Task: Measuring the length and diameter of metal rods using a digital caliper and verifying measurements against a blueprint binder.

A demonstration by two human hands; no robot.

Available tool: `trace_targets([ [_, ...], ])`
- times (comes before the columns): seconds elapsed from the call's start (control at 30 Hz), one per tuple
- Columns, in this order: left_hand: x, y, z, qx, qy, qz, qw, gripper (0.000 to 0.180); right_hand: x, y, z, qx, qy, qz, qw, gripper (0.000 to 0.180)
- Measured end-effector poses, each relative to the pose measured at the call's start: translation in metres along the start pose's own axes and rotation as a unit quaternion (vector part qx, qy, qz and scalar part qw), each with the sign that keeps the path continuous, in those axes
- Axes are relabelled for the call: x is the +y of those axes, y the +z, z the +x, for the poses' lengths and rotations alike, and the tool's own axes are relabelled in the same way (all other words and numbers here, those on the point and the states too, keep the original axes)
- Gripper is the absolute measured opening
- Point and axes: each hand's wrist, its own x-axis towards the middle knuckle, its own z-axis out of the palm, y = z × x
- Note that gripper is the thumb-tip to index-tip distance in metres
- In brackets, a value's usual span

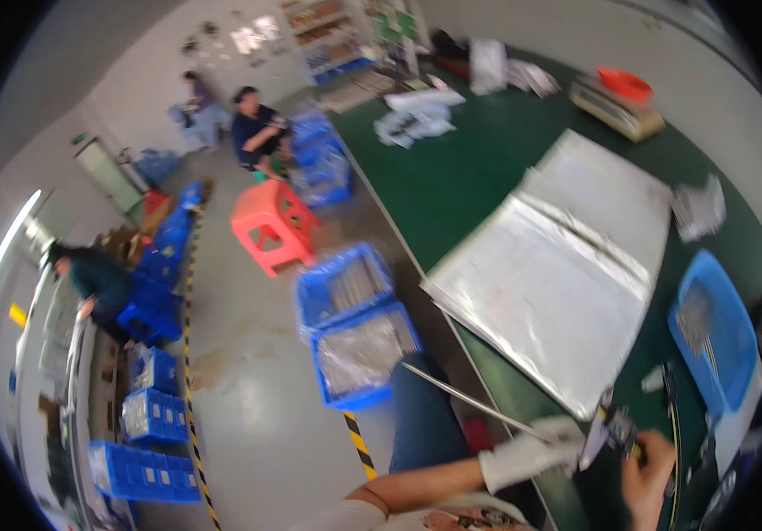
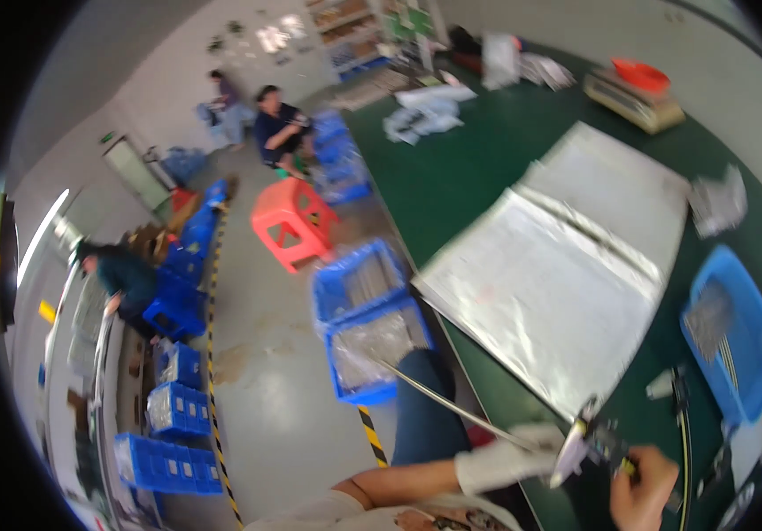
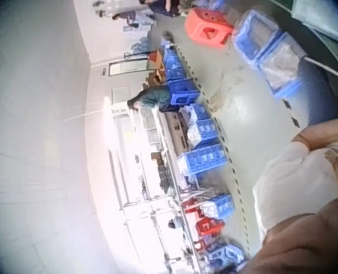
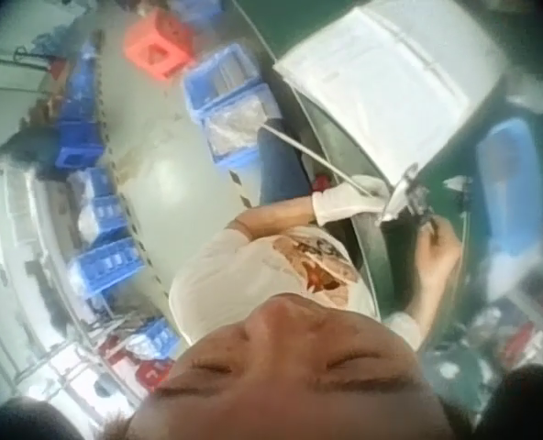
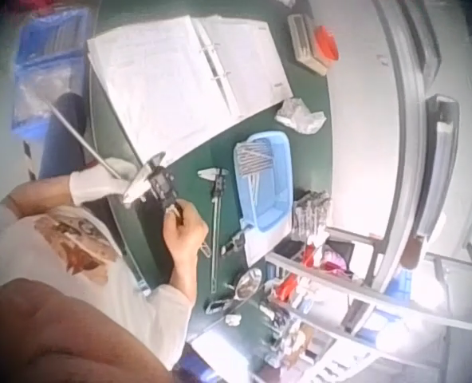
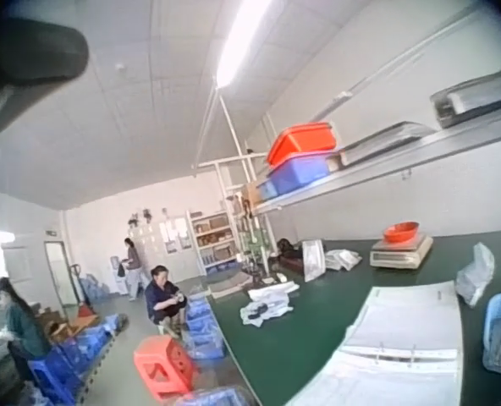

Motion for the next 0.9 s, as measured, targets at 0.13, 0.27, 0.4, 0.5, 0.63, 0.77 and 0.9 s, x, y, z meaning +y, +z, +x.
trace_targets([
  [0.13,0.055,-0.028,-0.021,0.145,0.004,0.082,0.986,0.012,-0.016,-0.017,0.029,-0.068,0.002,-0.062,0.996,0.036],
  [0.27,0.059,-0.048,-0.035,0.209,0.105,0.036,0.972,0.01,-0.005,-0.002,0.038,-0.075,-0.084,-0.105,0.988,0.04],
  [0.4,0.049,-0.045,-0.029,0.184,0.079,0.03,0.979,0.009,0.008,-0.002,0.021,-0.08,-0.114,-0.172,0.975,0.04],
  [0.5,0.044,-0.039,-0.027,0.183,0.063,0.031,0.981,0.009,0.011,-0.001,0.013,-0.097,-0.135,-0.179,0.97,0.037],
  [0.63,0.048,-0.032,-0.029,0.18,0.047,0.043,0.982,0.009,0.01,-0.002,0.01,-0.105,-0.149,-0.146,0.972,0.03],
  [0.77,0.053,-0.026,-0.028,0.182,0.029,0.038,0.982,0.01,0.007,-0.01,0.009,-0.118,-0.165,-0.098,0.974,0.028],
  [0.9,0.054,-0.023,-0.029,0.156,0.035,0.035,0.987,0.009,0.002,-0.012,0.009,-0.142,-0.184,-0.053,0.971,0.04],
])
